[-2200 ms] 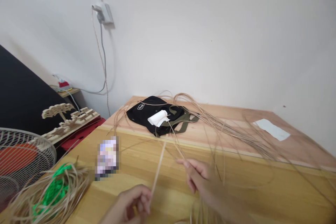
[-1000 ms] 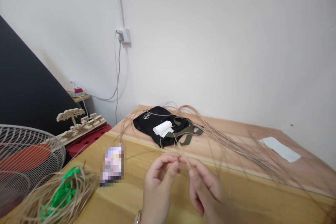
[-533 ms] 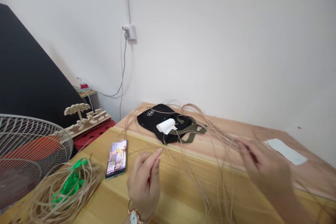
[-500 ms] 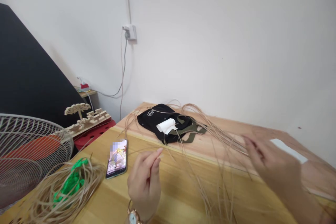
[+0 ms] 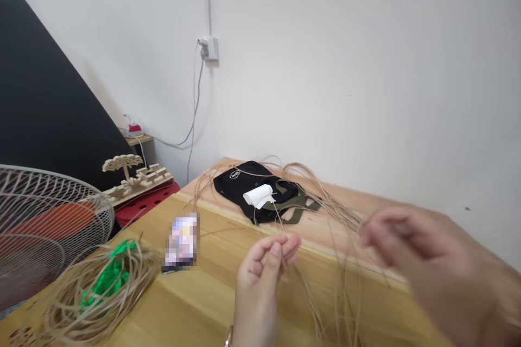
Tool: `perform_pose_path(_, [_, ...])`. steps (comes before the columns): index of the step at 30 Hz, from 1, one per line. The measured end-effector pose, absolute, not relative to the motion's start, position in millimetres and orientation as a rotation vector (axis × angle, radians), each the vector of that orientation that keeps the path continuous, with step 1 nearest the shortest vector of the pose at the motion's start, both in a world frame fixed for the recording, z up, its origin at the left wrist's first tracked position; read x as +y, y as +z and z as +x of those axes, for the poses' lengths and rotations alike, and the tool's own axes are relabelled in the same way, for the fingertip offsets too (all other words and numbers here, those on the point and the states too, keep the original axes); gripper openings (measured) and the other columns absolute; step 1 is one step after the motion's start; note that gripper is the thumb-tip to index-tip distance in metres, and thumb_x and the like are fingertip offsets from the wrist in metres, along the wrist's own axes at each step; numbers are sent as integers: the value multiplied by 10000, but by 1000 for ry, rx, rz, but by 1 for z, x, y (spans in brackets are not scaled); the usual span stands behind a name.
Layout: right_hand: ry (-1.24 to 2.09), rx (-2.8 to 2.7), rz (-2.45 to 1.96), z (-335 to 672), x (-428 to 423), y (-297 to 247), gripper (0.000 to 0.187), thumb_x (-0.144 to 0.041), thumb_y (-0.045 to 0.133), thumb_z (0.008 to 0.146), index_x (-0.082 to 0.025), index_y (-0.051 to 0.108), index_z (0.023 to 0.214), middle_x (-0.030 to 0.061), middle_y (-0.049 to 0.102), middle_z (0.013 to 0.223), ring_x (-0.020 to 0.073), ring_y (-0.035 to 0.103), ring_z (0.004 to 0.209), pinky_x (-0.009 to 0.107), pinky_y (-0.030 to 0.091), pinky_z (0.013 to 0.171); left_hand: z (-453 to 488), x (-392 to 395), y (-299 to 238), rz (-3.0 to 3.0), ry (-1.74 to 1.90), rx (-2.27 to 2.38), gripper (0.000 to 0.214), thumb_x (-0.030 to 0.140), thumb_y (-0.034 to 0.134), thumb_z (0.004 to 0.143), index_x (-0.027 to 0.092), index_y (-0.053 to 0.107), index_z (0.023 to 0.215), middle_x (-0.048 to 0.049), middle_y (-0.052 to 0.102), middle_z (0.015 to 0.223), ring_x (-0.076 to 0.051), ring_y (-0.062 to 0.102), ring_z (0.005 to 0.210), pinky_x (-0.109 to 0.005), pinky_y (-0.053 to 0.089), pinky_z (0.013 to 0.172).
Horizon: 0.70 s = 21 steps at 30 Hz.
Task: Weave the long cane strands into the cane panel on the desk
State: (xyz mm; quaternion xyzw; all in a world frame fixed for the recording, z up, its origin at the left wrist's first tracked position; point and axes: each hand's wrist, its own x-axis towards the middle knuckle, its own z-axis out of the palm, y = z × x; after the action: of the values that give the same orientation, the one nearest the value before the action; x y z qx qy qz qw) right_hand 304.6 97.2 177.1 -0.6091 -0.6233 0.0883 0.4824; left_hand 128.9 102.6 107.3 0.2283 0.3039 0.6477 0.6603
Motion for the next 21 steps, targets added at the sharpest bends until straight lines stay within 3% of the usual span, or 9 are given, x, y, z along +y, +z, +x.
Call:
perform_pose_path(1, [447,-1538,-1451,283,90,162,161,-389,566,701,-230,544,708,-1,552,551,124,491,460,213,375,398,132,101,109,521,1469,673,246,313,649,665,104,591,783,-135,663,846,-219,608,866,-321,466,808])
perform_pose_path(3, [802,-1451,-1393,251,84,141,210,-415,541,723,-212,538,671,-22,482,480,98,424,405,198,331,366,137,99,111,528,1475,643,266,323,662,647,104,602,786,-137,663,844,-232,608,864,-330,473,799])
perform_pose_path(5, [960,-1319,-1326,233,83,130,238,-435,542,723,-200,542,684,-41,431,460,79,377,403,186,304,374,140,98,111,522,1484,637,275,329,671,635,111,608,789,-136,662,846,-244,605,871,-336,481,783])
perform_pose_path(13, [1150,-1236,-1242,226,86,128,283,-464,570,701,-183,550,669,-65,364,430,59,313,406,179,262,398,143,97,113,573,1468,692,308,372,660,640,125,623,820,-128,658,883,-235,582,927,-307,466,806])
perform_pose_path(21, [1193,-1146,-1230,220,87,127,281,-452,620,655,-186,611,747,-31,475,508,68,370,421,189,306,405,140,98,115,598,1503,732,315,384,651,641,137,631,835,-133,653,903,-244,582,923,-296,482,751])
